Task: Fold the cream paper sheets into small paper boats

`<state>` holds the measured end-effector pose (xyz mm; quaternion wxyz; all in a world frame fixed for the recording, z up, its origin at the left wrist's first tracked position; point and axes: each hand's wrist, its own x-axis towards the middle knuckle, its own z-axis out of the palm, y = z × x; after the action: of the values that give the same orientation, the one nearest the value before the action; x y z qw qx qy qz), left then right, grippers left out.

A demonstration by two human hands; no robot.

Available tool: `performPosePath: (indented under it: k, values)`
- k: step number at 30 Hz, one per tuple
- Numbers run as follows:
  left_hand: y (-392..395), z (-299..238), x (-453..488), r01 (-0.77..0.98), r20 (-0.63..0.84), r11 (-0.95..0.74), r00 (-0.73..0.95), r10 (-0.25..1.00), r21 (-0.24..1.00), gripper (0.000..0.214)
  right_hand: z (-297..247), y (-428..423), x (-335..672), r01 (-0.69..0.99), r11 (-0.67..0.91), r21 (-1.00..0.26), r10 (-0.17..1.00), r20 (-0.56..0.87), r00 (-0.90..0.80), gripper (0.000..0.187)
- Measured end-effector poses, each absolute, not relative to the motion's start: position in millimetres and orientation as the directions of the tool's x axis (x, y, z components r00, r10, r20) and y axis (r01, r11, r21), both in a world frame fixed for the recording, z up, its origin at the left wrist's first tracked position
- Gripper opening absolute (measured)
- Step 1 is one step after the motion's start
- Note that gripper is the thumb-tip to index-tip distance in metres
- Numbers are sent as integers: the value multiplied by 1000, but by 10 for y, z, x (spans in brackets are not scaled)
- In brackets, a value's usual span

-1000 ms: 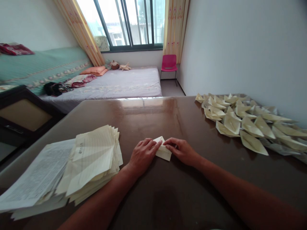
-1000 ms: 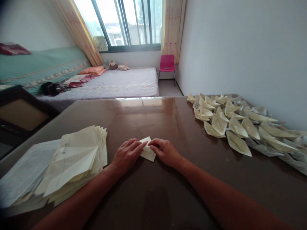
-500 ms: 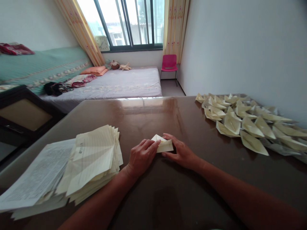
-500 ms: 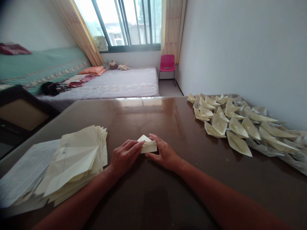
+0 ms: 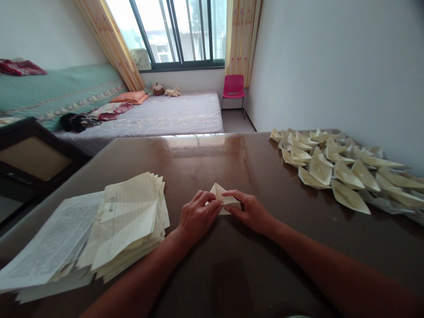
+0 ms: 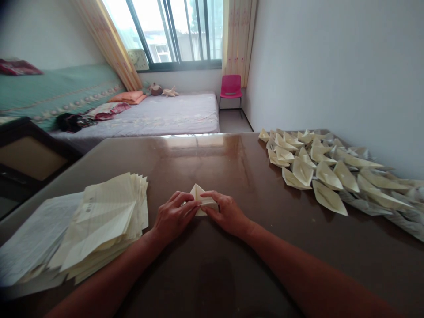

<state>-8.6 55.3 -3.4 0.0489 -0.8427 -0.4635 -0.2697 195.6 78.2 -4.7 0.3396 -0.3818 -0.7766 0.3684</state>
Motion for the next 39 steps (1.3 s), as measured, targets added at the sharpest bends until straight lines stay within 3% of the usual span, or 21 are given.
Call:
performPosePath:
  k: [3,6,10,14,17,22,25,27,29,31,33,35,39]
  values:
    - [550,-18,-66,808,448,-563,443,776,176,18,-61,784,1954,338,446,-828,836,251,-489,36]
    - [548,-27,-50,818,423,-545,436,794,182,19,-79,784,1944,377,435,-817,855,243,-458,20]
    - [557,-42,-52,837,493,-509,363,791,200,16,-74,772,1946,419,488,-766,847,301,-437,13]
    - [595,-47,-75,845,572,-486,290,768,225,39,-51,755,1967,405,511,-758,836,331,-437,28]
    - [618,-62,-85,811,533,-476,251,808,339,55,-62,765,1971,385,457,-801,862,293,-414,41]
    - [610,-77,-43,648,460,-416,112,881,638,45,-75,808,1943,252,312,-916,904,205,-374,22]
    - [608,-68,-16,597,457,-421,101,884,682,39,-13,802,1944,209,295,-932,917,215,-336,20]
    - [605,-59,-12,656,515,-462,129,847,596,40,47,783,1975,293,404,-867,907,337,-252,15]
    - [590,-50,-14,736,588,-505,182,788,450,45,92,761,2018,476,548,-688,834,490,-253,12]
    - [561,-44,-13,772,615,-551,276,738,316,47,101,736,2043,632,650,-422,740,543,-398,17]
    - [527,-46,-6,771,591,-588,362,720,244,43,77,707,2028,683,700,-210,678,495,-543,24]
    - [503,-52,0,761,536,-601,410,738,244,40,39,677,1978,678,721,-142,651,472,-594,27]
    - [509,-61,-23,724,456,-613,451,767,315,29,5,656,1900,606,768,-205,608,531,-591,23]
